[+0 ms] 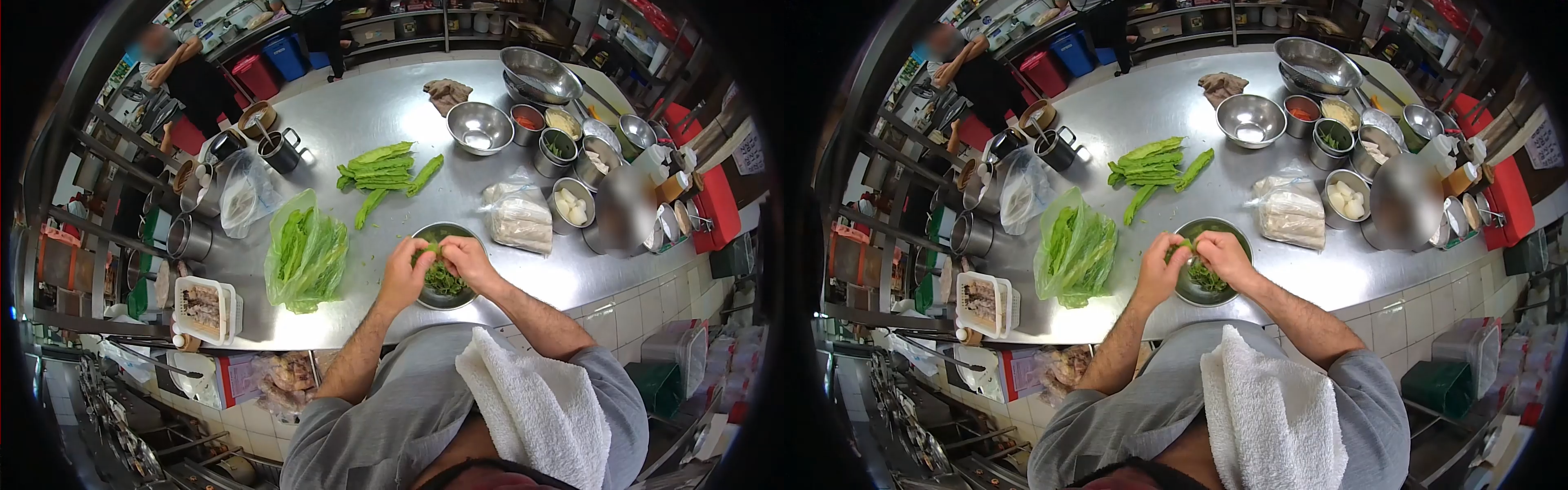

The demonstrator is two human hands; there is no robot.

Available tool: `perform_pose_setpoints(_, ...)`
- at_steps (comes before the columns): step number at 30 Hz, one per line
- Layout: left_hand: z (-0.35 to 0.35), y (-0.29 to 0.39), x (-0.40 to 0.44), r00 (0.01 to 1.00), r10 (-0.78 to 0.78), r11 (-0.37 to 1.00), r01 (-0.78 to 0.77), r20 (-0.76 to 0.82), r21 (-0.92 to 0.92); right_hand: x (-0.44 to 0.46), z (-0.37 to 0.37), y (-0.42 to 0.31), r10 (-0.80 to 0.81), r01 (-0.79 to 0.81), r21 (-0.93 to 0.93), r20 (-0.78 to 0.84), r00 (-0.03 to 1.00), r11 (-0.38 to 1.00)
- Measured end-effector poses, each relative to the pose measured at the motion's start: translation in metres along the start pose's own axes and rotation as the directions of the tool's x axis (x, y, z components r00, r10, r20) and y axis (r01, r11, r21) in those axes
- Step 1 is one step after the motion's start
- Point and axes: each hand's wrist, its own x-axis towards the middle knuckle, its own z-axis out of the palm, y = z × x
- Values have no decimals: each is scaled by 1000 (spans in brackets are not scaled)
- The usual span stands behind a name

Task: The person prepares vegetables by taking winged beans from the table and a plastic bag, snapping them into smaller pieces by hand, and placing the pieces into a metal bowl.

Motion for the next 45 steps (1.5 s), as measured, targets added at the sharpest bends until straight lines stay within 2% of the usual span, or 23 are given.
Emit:
perform_pose_setpoints(1,1,-4,2,1000,-7,1000,7,4,-3,0,3,1,1,-1,43,-2,1000,999)
perform_pose_setpoints(2,2,-9,5,986,-149,947,122,-72,-296,-2,6,2,12,-12,47,-3,1000,999)
perform_pose_setpoints(3,1,-13,8,946,-308,800,197,-105,-567,-5,10,3,-51,57,-166,42,998,984)
perform_pose_setpoints(5,-13,-8,22,892,-381,607,43,-242,-794,-9,11,12,-190,260,-537,183,965,803)
perform_pose_setpoints(6,-22,-10,25,887,-391,607,47,-247,-793,-10,8,18,-181,256,-534,190,965,806)
perform_pose_setpoints(8,-41,-15,32,872,-366,487,-119,-326,-865,-10,-3,24,-387,491,-705,321,864,512)
perform_pose_setpoints(9,-46,-15,34,868,-370,490,-121,-332,-863,-14,-5,15,-258,389,-751,294,920,534)
perform_pose_setpoints(13,-51,-9,35,880,-305,436,-212,-365,-875,-9,-16,12,-314,379,-820,258,914,430)
perform_pose_setpoints(14,-49,-6,35,882,-296,418,-226,-367,-880,-9,-15,10,-310,374,-820,255,916,432)
perform_pose_setpoints(17,-38,-1,33,880,-326,419,-195,-347,-887,-12,5,-12,-226,285,-564,174,959,775)
perform_pose_setpoints(21,-25,-9,25,893,-328,397,-167,-309,-902,-5,16,-12,-305,372,-585,215,928,721)
perform_pose_setpoints(24,-20,-6,19,863,-399,517,-67,-310,-853,-3,10,-7,-321,379,-681,218,922,627)
perform_pose_setpoints(25,-20,3,17,821,-215,901,-41,-528,-432,-4,6,-7,-343,408,-724,247,906,557)
perform_pose_setpoints(26,-20,12,14,788,60,992,23,-613,127,-6,3,-9,-351,412,-727,246,903,549)
perform_pose_setpoints(27,-24,21,12,787,69,992,11,-613,126,-9,-1,-10,-329,402,-754,257,909,520)
perform_pose_setpoints(28,-31,30,8,918,253,882,-90,-304,462,-10,-3,-12,-305,391,-779,266,914,490)
perform_pose_setpoints(29,-34,35,4,949,309,664,-267,70,699,-11,-5,-14,-261,383,-795,289,921,470)
perform_pose_setpoints(30,-31,32,0,948,312,664,-268,67,698,-12,-6,-15,-262,383,-797,290,921,466)
perform_pose_setpoints(32,-24,19,-5,935,195,759,-334,295,559,-12,-6,-18,-254,413,-776,329,910,476)
perform_pose_setpoints(38,-24,15,-8,941,150,836,-285,304,468,-17,-6,-22,-192,430,-731,390,901,530)
perform_pose_setpoints(40,-25,19,-10,933,135,828,-292,334,479,-19,-7,-22,-100,418,-779,424,900,467)
perform_pose_setpoints(44,-23,26,-11,951,169,875,-266,259,405,-22,-4,-22,-180,452,-768,418,891,454)
perform_pose_setpoints(45,-23,26,-12,951,170,874,-266,259,406,-22,-4,-21,-243,467,-705,401,883,533)
